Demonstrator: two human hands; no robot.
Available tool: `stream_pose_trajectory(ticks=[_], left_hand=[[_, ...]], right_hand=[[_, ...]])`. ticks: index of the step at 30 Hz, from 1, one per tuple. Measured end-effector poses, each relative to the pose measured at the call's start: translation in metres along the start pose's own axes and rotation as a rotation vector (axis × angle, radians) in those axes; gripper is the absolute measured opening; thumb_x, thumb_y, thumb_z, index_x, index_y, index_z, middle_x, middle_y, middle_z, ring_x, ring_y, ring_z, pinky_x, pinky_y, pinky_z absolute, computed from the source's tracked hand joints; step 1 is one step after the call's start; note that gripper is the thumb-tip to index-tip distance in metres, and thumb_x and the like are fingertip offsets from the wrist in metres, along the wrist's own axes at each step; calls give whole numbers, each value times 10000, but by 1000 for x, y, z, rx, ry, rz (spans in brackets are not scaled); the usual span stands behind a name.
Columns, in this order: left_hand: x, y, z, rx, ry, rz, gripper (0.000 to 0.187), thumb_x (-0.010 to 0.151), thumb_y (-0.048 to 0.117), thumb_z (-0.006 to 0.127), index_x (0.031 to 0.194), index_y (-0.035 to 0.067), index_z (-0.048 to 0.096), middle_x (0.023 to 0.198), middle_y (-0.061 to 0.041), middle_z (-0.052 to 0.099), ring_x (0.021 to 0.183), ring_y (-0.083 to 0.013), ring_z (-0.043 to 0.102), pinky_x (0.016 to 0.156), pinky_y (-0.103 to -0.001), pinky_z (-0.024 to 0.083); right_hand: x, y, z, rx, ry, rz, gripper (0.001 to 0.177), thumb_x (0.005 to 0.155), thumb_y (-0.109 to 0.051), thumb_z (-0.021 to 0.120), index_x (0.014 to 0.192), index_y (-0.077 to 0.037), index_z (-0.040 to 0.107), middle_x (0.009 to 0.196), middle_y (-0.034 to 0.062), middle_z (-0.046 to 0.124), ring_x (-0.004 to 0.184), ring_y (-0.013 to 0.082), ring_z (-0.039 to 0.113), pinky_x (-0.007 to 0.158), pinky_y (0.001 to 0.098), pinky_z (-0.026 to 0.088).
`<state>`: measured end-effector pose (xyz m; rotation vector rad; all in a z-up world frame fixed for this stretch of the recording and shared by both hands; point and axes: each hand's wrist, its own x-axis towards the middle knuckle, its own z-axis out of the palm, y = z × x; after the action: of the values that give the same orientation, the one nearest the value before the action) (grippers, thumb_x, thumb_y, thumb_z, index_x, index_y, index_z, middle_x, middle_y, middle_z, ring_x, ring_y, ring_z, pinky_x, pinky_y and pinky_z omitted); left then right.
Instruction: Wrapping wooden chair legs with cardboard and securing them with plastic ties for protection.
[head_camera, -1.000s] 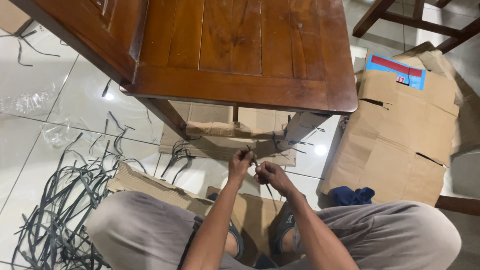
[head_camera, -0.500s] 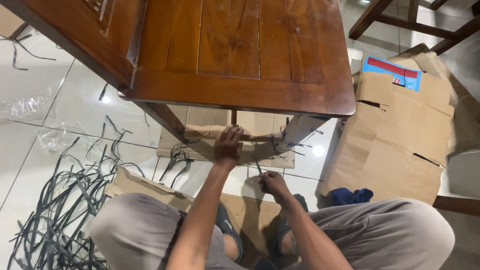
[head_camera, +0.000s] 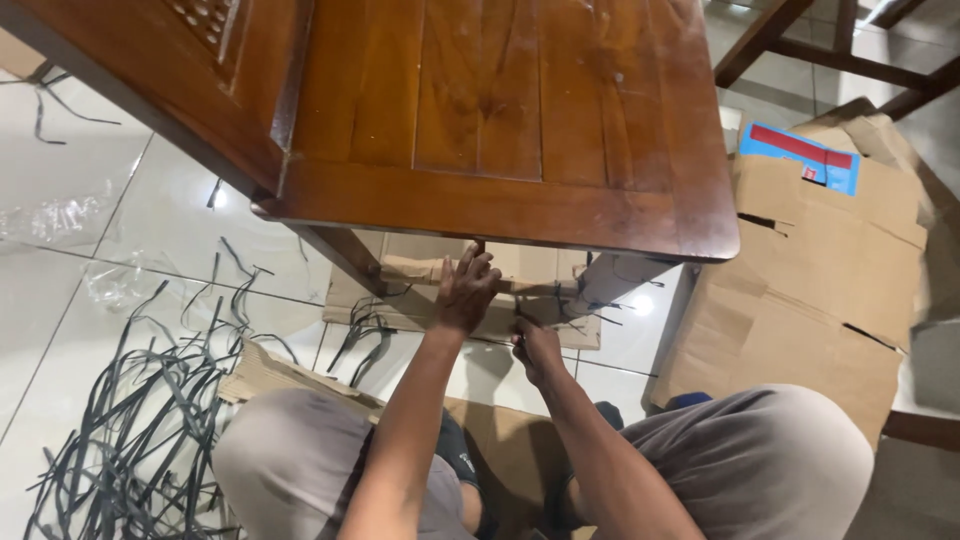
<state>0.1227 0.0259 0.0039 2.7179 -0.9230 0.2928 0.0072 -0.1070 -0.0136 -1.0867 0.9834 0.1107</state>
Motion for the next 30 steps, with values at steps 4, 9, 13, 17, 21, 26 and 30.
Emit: stream_pose_trajectory(ticks=[4,9,13,17,21,26,30], left_hand=[[6,1,-23,-74,-118,-47,146,949,363,689,1051,269,644,1374,48,544,1482,-255,379,1147,-677,364],[6,-1,-23,-207,-127,-58,126,981,370,633,1065,280,659,1358,69,585,1500,-249,362,1158,-733,303],[1,-7,-9,-195,-164,-36,185,947,348,662,1120,302,616,1428,95,544,1525,-234,310,1173,-732,255],[2,-6,-8,-219,-202,-63,289,868,335,679,1142,291,597,1466,101,513,1545,-240,263,1188,-735,217],[7,0,-13,-264,-221,-107,309,815,342,650,1109,260,601,1441,81,517,1544,-226,254,1195,-737,183],[14,9,-25,-379,-211,-213,199,887,376,539,1003,225,600,1389,69,576,1529,-207,298,1215,-711,129],[18,16,-3,-416,-169,-314,268,959,474,514,901,218,569,1314,54,625,1503,-218,345,1209,-717,87]], right_hand=[[-32,-43,32,92,-30,13,226,955,-114,584,1158,-31,639,842,60,603,621,80,557,514,199,472],[0,-31,47,307,-56,93,122,937,-77,576,1054,-107,574,826,-30,527,610,30,533,485,127,432],[-14,-39,52,450,-200,148,153,995,-55,437,917,-185,461,762,-76,348,556,27,382,438,124,259],[2,-33,52,494,-248,231,205,1013,-57,407,855,-187,427,684,-97,263,473,16,262,409,140,186],[-2,-45,56,438,-229,274,224,1031,-87,382,828,-157,447,650,-106,262,462,33,228,411,154,183],[18,-28,50,417,-182,278,219,1015,-70,426,823,-169,459,650,-85,335,468,66,301,418,181,218],[24,-24,47,402,-180,277,234,989,-37,415,810,-183,454,659,-110,307,468,22,324,407,160,220]])
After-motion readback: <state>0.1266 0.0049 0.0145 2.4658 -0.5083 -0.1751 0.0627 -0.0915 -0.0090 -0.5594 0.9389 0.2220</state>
